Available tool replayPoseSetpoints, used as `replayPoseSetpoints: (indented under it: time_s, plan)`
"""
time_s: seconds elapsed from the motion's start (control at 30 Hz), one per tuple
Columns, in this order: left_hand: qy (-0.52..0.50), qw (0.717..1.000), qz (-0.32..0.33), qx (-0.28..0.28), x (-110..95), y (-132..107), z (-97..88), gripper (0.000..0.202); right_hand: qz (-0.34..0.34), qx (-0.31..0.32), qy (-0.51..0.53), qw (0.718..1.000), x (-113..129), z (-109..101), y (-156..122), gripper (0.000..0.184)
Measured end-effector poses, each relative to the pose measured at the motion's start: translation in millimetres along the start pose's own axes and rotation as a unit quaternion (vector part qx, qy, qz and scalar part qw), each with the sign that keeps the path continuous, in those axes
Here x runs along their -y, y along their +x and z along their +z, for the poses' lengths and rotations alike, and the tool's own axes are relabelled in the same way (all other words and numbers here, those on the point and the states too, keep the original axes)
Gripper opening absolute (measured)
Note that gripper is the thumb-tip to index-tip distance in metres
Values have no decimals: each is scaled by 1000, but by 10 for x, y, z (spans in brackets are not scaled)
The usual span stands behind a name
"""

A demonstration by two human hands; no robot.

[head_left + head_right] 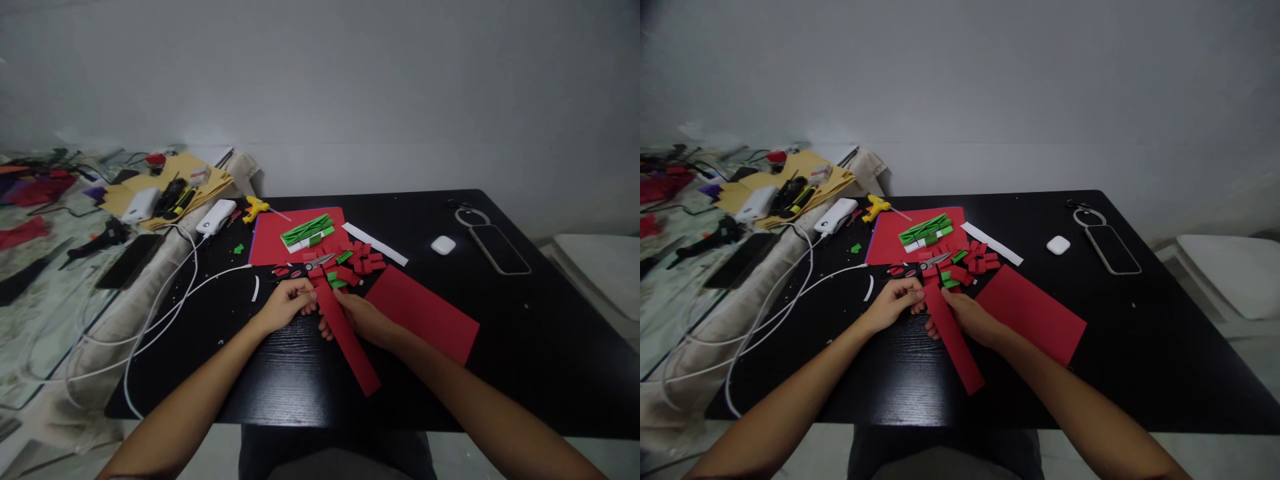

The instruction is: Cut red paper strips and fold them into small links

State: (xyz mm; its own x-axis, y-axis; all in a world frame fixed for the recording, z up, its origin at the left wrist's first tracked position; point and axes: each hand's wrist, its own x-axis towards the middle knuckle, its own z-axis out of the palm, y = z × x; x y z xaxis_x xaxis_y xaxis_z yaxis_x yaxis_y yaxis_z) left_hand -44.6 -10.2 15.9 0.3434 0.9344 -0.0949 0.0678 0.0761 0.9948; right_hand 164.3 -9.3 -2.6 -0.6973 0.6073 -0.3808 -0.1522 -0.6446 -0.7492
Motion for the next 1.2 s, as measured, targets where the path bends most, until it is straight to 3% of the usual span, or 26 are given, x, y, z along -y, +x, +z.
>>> replayPoseSetpoints:
  time_s: [0.77, 1.2]
  plan:
    - [9, 1000, 12, -3, -21, -3, -5, 38, 50, -72, 9, 996, 172, 101, -87, 51]
    - [9, 1000, 3, 0, 24, 5, -7, 36, 16, -46, 7, 999, 114, 55, -69, 43]
